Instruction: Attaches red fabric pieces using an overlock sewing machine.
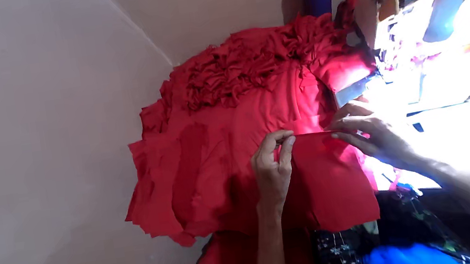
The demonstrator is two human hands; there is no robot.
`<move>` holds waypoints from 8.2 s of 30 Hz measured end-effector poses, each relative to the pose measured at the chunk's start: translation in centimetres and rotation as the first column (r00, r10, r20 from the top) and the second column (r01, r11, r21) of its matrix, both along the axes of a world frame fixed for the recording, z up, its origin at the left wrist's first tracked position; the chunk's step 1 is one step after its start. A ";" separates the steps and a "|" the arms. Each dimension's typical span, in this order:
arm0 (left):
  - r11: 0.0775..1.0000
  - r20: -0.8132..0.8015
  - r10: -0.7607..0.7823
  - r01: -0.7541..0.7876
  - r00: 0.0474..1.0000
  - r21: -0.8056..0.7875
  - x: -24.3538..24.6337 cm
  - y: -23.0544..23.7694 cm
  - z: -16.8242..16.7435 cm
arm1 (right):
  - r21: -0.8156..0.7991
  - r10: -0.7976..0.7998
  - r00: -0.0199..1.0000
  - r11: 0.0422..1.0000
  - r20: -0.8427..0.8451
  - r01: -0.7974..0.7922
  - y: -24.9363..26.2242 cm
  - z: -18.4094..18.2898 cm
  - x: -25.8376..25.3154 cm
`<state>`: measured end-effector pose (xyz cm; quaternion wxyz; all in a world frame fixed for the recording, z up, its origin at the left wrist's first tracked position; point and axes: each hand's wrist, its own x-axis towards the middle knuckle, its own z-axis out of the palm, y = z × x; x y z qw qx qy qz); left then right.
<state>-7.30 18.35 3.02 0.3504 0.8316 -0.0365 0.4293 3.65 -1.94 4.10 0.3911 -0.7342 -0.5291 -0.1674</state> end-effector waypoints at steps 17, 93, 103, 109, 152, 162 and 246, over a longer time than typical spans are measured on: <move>0.805 0.092 0.189 -0.208 0.978 0.556 -11.9 -5.5 -14.2 | 0.120 -0.091 0.972 0.991 0.214 0.066 -7.1 -13.2 -9.3; 0.900 -0.089 0.179 -0.127 0.980 0.417 9.3 -13.1 0.3 | 0.358 -0.165 0.708 0.770 -0.687 0.528 -4.5 -5.8 -4.8; 0.910 -0.185 0.165 -0.078 0.969 0.406 8.0 -14.6 -0.9 | 0.432 -0.178 0.728 0.702 -0.662 0.566 -4.9 -5.8 -4.5; 0.927 -0.230 0.113 -0.019 0.967 0.374 8.4 -14.0 -0.7 | 0.416 -0.219 0.718 0.689 -0.661 0.593 -4.4 -5.2 -3.9; 0.988 -0.071 0.126 -0.119 0.990 0.094 -5.9 -1.9 -6.0 | 0.051 -0.080 0.997 0.995 -0.015 0.080 -5.4 -8.1 -10.5; 0.902 -0.025 0.191 -0.166 0.981 0.399 -11.5 -6.0 -12.7 | -0.021 -0.017 1.000 1.000 -0.025 0.016 -4.4 -9.1 -12.1; 0.688 -0.194 -0.426 0.177 0.884 -0.704 -1.0 -8.0 5.0 | 0.492 0.140 0.822 0.851 -0.553 0.185 -1.0 2.3 -5.4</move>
